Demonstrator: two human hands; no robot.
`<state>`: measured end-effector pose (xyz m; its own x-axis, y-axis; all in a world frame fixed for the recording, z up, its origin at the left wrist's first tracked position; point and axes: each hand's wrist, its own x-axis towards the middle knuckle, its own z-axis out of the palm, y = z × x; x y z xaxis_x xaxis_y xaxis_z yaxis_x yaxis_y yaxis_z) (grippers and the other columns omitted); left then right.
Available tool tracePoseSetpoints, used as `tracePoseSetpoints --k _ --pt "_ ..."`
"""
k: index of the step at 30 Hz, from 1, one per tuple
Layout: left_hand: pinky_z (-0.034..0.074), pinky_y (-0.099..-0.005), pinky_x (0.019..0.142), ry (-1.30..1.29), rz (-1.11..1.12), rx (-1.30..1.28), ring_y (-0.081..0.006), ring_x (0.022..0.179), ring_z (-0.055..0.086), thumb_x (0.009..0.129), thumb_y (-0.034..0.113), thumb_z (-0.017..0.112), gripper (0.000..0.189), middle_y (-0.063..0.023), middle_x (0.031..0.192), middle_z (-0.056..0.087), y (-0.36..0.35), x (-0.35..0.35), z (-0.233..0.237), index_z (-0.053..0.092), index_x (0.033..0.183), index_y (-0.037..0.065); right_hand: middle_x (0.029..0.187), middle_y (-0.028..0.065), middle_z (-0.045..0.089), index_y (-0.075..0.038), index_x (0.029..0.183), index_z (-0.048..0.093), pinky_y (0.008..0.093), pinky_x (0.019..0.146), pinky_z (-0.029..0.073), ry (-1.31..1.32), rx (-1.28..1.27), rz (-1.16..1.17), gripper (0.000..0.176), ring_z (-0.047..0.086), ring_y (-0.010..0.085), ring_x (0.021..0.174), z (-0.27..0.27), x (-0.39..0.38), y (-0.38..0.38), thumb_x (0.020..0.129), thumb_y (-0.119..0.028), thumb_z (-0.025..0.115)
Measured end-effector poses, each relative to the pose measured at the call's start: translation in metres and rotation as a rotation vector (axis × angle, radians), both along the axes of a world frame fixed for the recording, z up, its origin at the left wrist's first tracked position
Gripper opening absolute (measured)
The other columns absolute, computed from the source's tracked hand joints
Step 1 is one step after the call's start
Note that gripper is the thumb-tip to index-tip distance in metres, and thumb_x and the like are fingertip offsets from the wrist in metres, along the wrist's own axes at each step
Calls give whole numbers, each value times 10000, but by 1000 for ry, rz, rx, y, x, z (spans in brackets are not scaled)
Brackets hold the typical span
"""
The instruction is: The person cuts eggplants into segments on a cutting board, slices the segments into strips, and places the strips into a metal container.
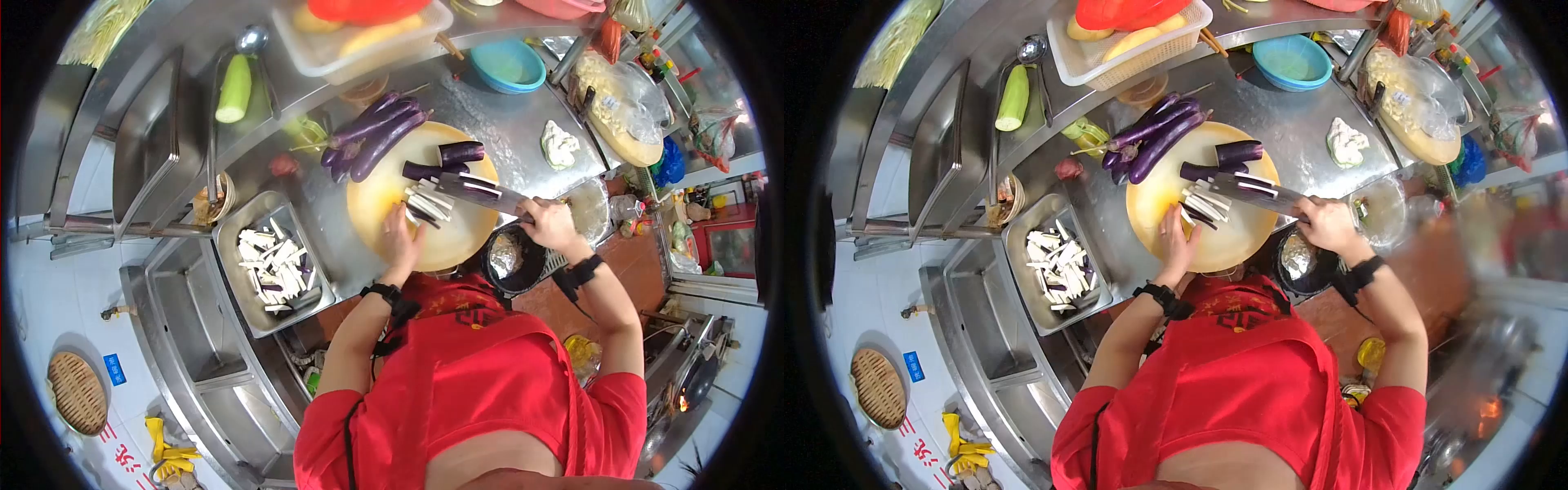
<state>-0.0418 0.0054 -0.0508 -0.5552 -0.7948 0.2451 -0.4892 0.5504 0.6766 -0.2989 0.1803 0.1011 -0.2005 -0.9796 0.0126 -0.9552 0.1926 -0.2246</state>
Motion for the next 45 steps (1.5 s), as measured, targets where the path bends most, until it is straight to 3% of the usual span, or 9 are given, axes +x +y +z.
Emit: tracePoseSetpoints --k 2,9,14,20,23,30,33,41,45 --pt "270 -484 1029 -24 65 15 -428 1250 321 798 352 647 628 -263 1374 324 0 -17 -1 417 1295 45 832 102 611 -142 966 565 391 635 509 85 48 40 300 627 290 724 13 -20 10 675 -149 640" --pt "271 -506 1011 -27 -91 -167 -421 1236 318 750 442 674 647 -188 1377 339 -19 -61 12 473 1290 147 934 115 572 -201 999 607 389 627 494 237 319 168 311 625 278 700 26 -50 8 693 -147 610" --pt "321 -491 980 56 -131 -200 -400 1193 361 690 358 740 529 -118 1279 440 -18 -76 14 595 1138 118 957 94 564 -236 1056 615 374 654 498 196 248 271 426 620 262 700 -4 -22 -28 646 -119 616" --pt "397 -462 912 300 -132 -72 -374 1093 452 634 203 751 402 -123 1177 494 -20 -70 18 629 998 84 915 76 552 -239 1055 615 371 667 505 142 137 245 421 619 262 724 -21 3 -35 653 -116 612" --pt "394 -462 917 324 -58 -192 -373 1092 454 613 190 750 423 -131 1178 491 -18 -63 30 628 1004 88 883 66 545 -212 1051 613 374 644 504 121 77 244 415 615 261 715 -7 12 -37 648 -116 625" --pt "382 -449 954 375 92 -175 -364 1141 433 590 173 778 464 -138 1205 480 -42 18 99 621 1017 83 812 63 540 -164 976 640 372 609 488 75 -127 418 329 590 251 664 46 68 -94 659 -79 623" --pt "377 -437 970 214 218 -293 -342 1158 427 585 211 802 492 -144 1211 481 -58 78 120 623 1023 79 830 71 555 -167 990 634 366 601 487 37 -219 540 337 592 251 649 55 106 -131 666 -82 596" --pt "299 -482 993 -168 676 -328 -373 1205 362 721 430 710 569 -181 1277 422 -85 198 103 565 1149 83 889 114 582 -123 907 616 364 616 491 97 3 792 241 636 248 741 46 212 -207 671 -92 577" --pt "264 -553 988 -300 513 -374 -406 1226 344 740 517 638 666 -217 1293 417 -82 190 114 512 1232 87 882 111 586 -126 896 614 375 628 497 37 -37 839 224 637 261 741 33 230 -212 676 -99 581"
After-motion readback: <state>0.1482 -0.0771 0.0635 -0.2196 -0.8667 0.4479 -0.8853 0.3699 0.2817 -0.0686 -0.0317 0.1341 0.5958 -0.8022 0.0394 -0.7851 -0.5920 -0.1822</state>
